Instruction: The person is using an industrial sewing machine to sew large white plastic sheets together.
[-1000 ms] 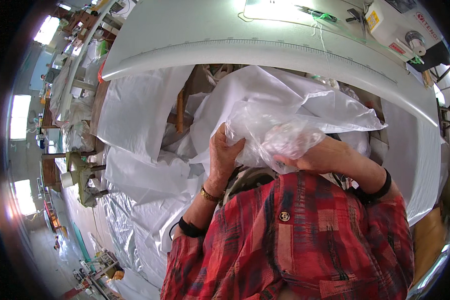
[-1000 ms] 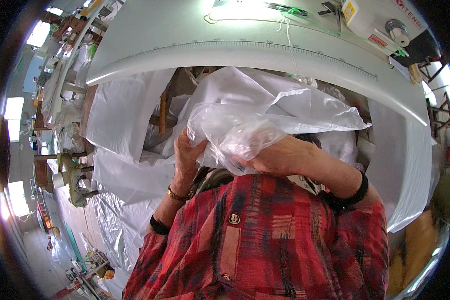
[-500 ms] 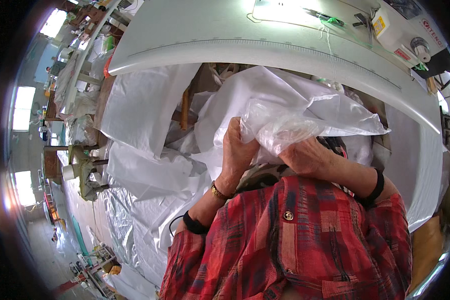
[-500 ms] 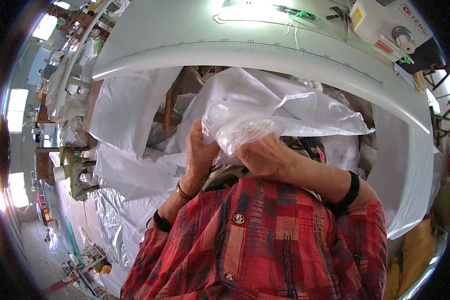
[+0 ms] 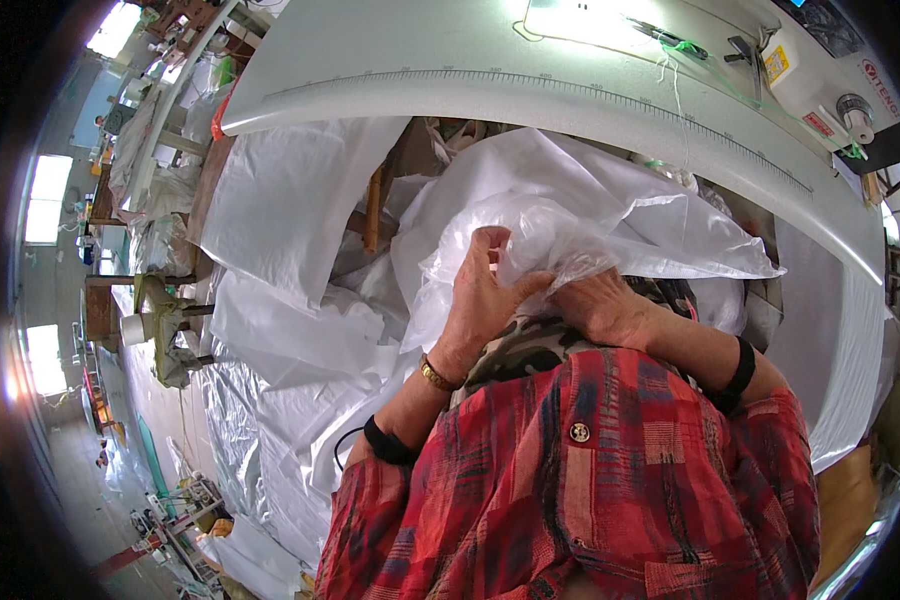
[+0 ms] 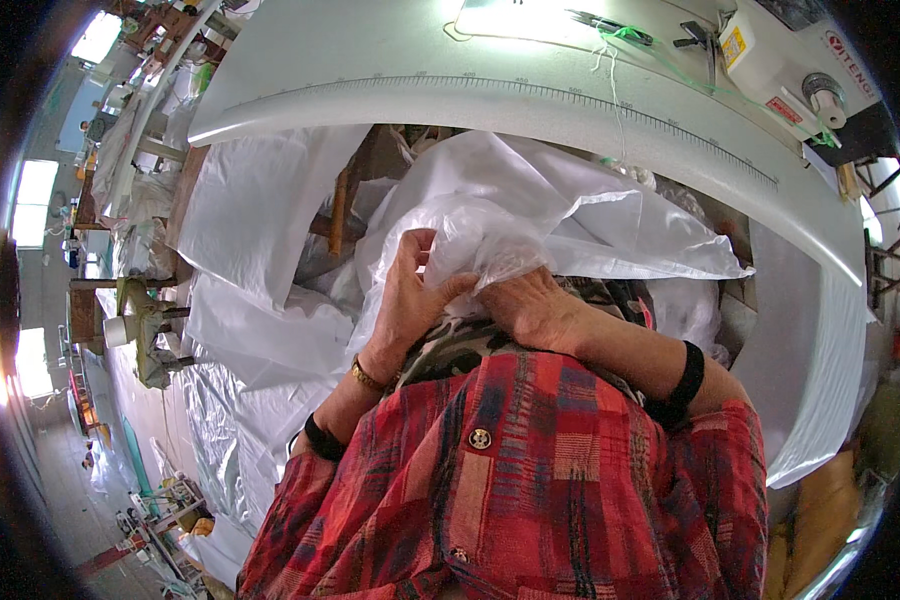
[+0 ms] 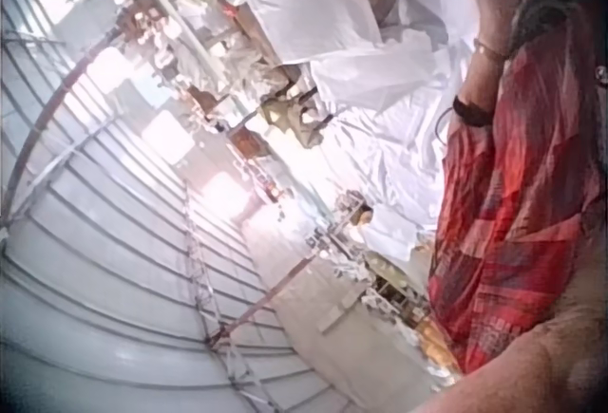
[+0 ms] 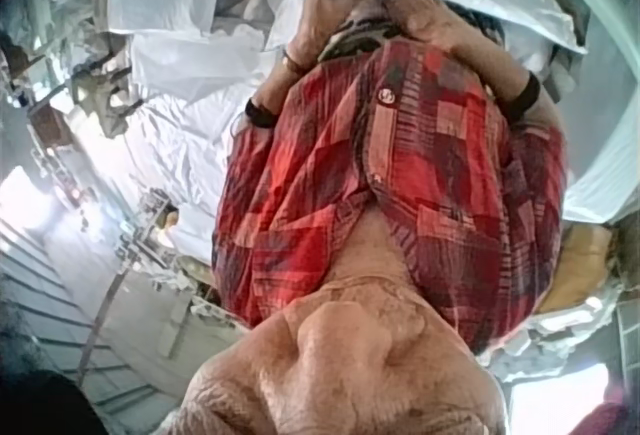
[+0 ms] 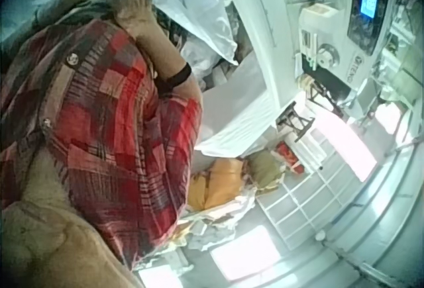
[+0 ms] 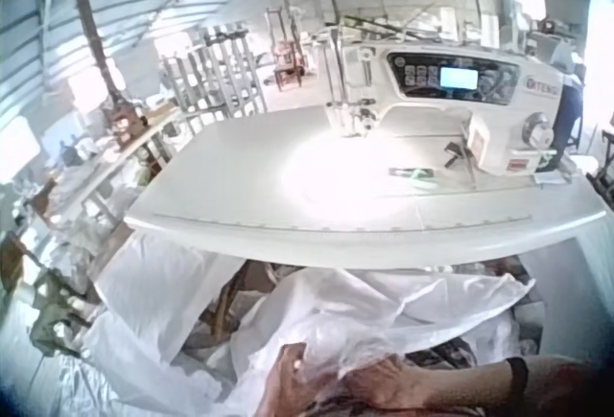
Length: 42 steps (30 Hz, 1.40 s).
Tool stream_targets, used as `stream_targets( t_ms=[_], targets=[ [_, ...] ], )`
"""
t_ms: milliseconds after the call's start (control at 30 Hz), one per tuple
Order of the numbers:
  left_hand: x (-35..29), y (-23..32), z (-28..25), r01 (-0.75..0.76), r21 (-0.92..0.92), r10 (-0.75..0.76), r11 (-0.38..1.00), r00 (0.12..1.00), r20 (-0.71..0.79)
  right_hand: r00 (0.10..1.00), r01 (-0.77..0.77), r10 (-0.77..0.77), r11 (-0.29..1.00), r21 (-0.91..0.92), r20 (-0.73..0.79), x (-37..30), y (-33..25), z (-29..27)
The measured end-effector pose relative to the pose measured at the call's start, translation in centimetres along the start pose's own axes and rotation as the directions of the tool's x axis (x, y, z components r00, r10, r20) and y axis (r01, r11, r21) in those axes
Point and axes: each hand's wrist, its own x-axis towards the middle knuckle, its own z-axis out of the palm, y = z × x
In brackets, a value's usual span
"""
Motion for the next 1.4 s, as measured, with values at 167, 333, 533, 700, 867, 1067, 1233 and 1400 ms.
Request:
stream_targets(
  t_ms=[167, 333, 533, 700, 867, 1067, 1233, 1400],
  targets=[
    [1.4, -2.0, -0.1, 0.054, 0.029, -0.056, 0.998, 0.995, 0.081, 0.946, -0.272, 0.217, 0.936, 0.224, 0.242, 0.7, -0.8, -0.6],
    [1.3, -3.5, 0.1, -0.063, 0.144, 0.055, 0.988, 0.997, 0.059, 0.911, -0.079, -0.024, 0.969, 0.232, 0.412, 0.2, -1.0, -5.4],
    [1.6, -2.4, 0.1, -0.026, 0.073, 0.025, 0.997, 0.999, 0.023, 0.932, -0.216, 0.201, 0.976, -0.017, -0.301, 1.4, -0.1, -4.7],
    [1.8, 1.1, -1.5, -0.324, 0.022, 0.325, 0.946, 0.946, -0.012, 0.914, -0.120, 0.194, 0.968, 0.218, -0.355, 3.4, 1.2, -1.7],
    [1.7, 5.0, -3.3, -0.461, 0.092, 0.452, 0.883, 0.886, 0.103, 0.860, -0.029, 0.121, 0.982, 0.189, -0.496, 4.0, 0.2, -2.3],
    [0.9, 8.3, -1.6, -0.577, 0.057, 0.567, 0.815, 0.813, 0.132, 0.737, 0.192, 0.517, 0.459, 0.868, -0.436, 5.4, 0.2, -1.5],
    [0.7, 10.6, -2.9, -0.613, 0.110, 0.582, 0.782, 0.782, 0.221, 0.576, -0.131, 0.172, 0.984, 0.117, -0.799, 5.5, 1.4, -2.6],
    [-0.5, 10.7, -5.0, -0.798, 0.171, 0.795, 0.578, 0.598, 0.102, 0.569, -0.218, 0.311, 0.950, 0.226, -0.761, 3.7, 2.0, -4.1]
  ],
)
